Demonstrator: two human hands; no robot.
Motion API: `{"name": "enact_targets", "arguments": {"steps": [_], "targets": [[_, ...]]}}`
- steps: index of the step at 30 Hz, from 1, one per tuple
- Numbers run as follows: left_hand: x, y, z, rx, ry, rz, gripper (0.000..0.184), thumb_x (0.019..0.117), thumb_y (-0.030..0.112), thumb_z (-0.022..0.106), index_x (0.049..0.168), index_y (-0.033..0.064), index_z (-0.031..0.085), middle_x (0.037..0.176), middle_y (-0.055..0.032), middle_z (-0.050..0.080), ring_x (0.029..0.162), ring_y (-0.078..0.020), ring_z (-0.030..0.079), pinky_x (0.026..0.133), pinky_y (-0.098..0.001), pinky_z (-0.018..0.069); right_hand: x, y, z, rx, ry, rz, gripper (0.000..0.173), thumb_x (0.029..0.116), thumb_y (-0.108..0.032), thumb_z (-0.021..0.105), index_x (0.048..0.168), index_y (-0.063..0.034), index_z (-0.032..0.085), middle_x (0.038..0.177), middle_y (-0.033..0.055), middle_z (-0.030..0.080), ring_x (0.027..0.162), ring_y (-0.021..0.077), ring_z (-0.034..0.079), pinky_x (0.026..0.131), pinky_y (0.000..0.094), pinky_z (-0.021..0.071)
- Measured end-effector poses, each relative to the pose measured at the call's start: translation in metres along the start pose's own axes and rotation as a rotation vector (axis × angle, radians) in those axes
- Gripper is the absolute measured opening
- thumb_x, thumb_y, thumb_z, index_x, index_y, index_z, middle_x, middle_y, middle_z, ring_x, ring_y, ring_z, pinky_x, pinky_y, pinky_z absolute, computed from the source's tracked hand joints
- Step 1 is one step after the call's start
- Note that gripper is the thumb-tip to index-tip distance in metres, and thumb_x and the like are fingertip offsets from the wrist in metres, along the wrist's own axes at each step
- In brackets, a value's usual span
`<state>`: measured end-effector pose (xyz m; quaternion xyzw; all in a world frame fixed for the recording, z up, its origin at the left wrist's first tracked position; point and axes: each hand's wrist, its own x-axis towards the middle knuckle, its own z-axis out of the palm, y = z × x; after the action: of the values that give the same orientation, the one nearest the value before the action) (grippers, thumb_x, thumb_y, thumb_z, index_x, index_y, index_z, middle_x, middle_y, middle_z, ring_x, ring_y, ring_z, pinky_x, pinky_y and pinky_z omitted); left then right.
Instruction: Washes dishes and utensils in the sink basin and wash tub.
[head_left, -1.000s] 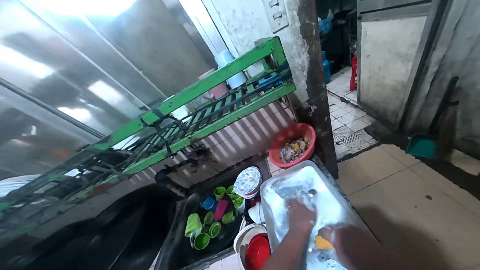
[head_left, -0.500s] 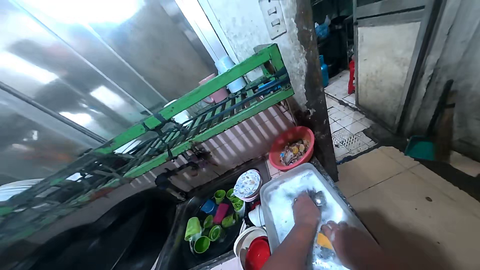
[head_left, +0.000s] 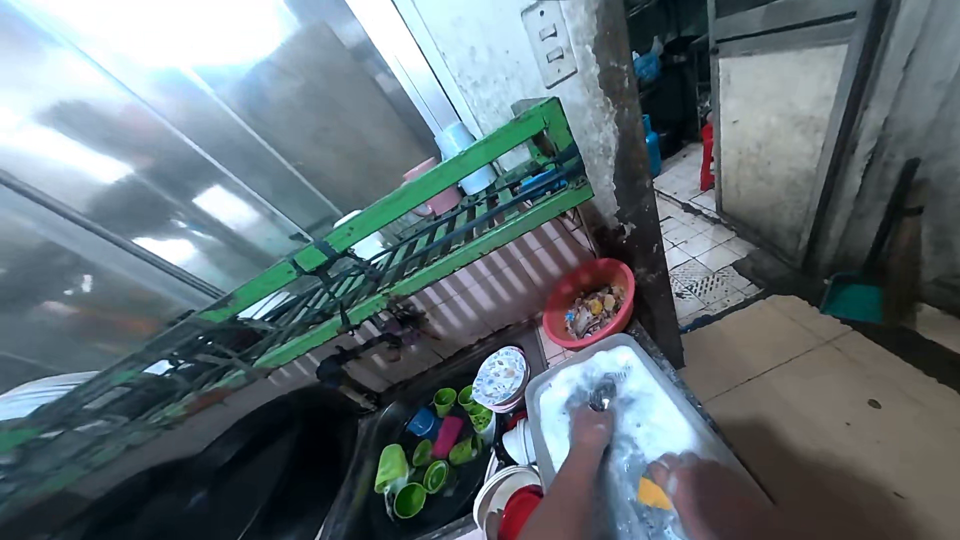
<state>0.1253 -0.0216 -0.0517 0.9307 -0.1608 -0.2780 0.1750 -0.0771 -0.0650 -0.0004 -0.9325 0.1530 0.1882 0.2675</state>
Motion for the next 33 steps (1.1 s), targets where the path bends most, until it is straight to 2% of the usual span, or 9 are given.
{"name": "enact_targets", "arguments": {"steps": [3,8,13,17,22,26,28,30,33], "targets": [[-0.005,0.002,-0.002,0.028,-0.002,-0.026,0.044,0.0944,0.034,0.069,0.124,0.0016,0.066,0.124,-0.0204,0.067,0.118,-0.0334,0.064,0.099,-0.0536,0.0512,-0.003,-0.001,-0.002,0.01,-0.012,0.022,0.052,0.0943,-0.019,0.068,0.143,-0.0071,0.054,0.141,0.021,0.057,0.128,0.0441,0.055,0.099,0.0615,0.0496],[0.0,-0.013,-0.023,-0.259,-0.069,-0.026,0.036,0.0863,0.017,0.078,0.116,-0.0008,0.067,0.111,-0.0188,0.068,0.103,-0.0294,0.065,0.09,-0.0492,0.0525,-0.006,-0.004,-0.006,0.025,-0.023,0.043,0.052,0.0933,-0.017,0.069,0.143,-0.0071,0.054,0.141,0.0212,0.056,0.128,0.0446,0.056,0.097,0.0629,0.0501],[0.007,-0.018,-0.032,-0.141,-0.075,-0.066,0.035,0.088,0.028,0.076,0.11,0.0011,0.071,0.112,-0.0178,0.07,0.105,-0.0295,0.066,0.091,-0.051,0.0529,-0.006,-0.005,-0.007,0.034,-0.047,0.061,0.054,0.0934,-0.019,0.069,0.144,-0.0088,0.053,0.142,0.0204,0.056,0.129,0.0446,0.055,0.099,0.0629,0.0489],[0.019,-0.006,-0.027,-0.154,-0.048,-0.067,0.035,0.0909,0.028,0.074,0.112,0.0001,0.07,0.117,-0.0191,0.068,0.111,-0.0309,0.065,0.094,-0.0517,0.0516,-0.006,-0.002,-0.004,0.045,-0.028,0.046,0.049,0.0945,-0.019,0.067,0.141,-0.0084,0.056,0.138,0.0208,0.059,0.126,0.0441,0.057,0.097,0.063,0.0494],[0.023,0.017,-0.019,-0.284,-0.062,-0.009,0.035,0.0918,0.02,0.074,0.117,-0.0026,0.066,0.114,-0.0207,0.067,0.105,-0.0308,0.064,0.091,-0.0495,0.0519,-0.005,0.001,-0.003,0.052,0.016,0.034,0.045,0.0943,-0.02,0.067,0.137,-0.006,0.058,0.132,0.0221,0.062,0.122,0.0446,0.06,0.094,0.0633,0.0507],[0.02,0.003,-0.026,-0.697,-0.017,0.082,0.037,0.0867,0.002,0.075,0.119,-0.0048,0.059,0.092,-0.0167,0.068,0.078,-0.023,0.068,0.07,-0.0389,0.0581,-0.003,0.002,0.001,0.046,0.02,0.024,0.046,0.0927,-0.018,0.068,0.136,-0.0068,0.059,0.134,0.0212,0.061,0.123,0.0441,0.059,0.095,0.0623,0.0507],[0.011,-0.003,-0.043,-0.877,0.029,0.15,0.033,0.0934,0.0,0.069,0.122,-0.0057,0.054,0.084,-0.0147,0.068,0.069,-0.0195,0.067,0.065,-0.0338,0.058,0.0,0.004,0.004,0.035,0.028,0.009,0.048,0.0921,-0.019,0.069,0.138,-0.008,0.058,0.135,0.0202,0.061,0.123,0.0437,0.059,0.096,0.0628,0.0503],[-0.001,-0.011,-0.059,-0.993,0.063,0.29,0.03,0.0968,0.0,0.066,0.123,-0.0067,0.052,0.084,-0.0146,0.068,0.071,-0.0193,0.068,0.069,-0.0332,0.0594,0.004,0.005,0.008,0.02,0.045,-0.011,0.05,0.0918,-0.023,0.069,0.138,-0.0073,0.058,0.135,0.0205,0.061,0.123,0.0435,0.059,0.095,0.0633,0.0504],[-0.018,-0.028,-0.058,-0.969,-0.084,0.444,0.032,0.0945,0.003,0.064,0.123,-0.0065,0.054,0.096,-0.0136,0.069,0.086,-0.0195,0.069,0.083,-0.0357,0.0588,0.004,0.005,0.008,0.017,0.053,-0.018,0.047,0.0926,-0.026,0.069,0.135,-0.0069,0.06,0.131,0.0209,0.063,0.121,0.0436,0.06,0.094,0.0641,0.0507]]}}
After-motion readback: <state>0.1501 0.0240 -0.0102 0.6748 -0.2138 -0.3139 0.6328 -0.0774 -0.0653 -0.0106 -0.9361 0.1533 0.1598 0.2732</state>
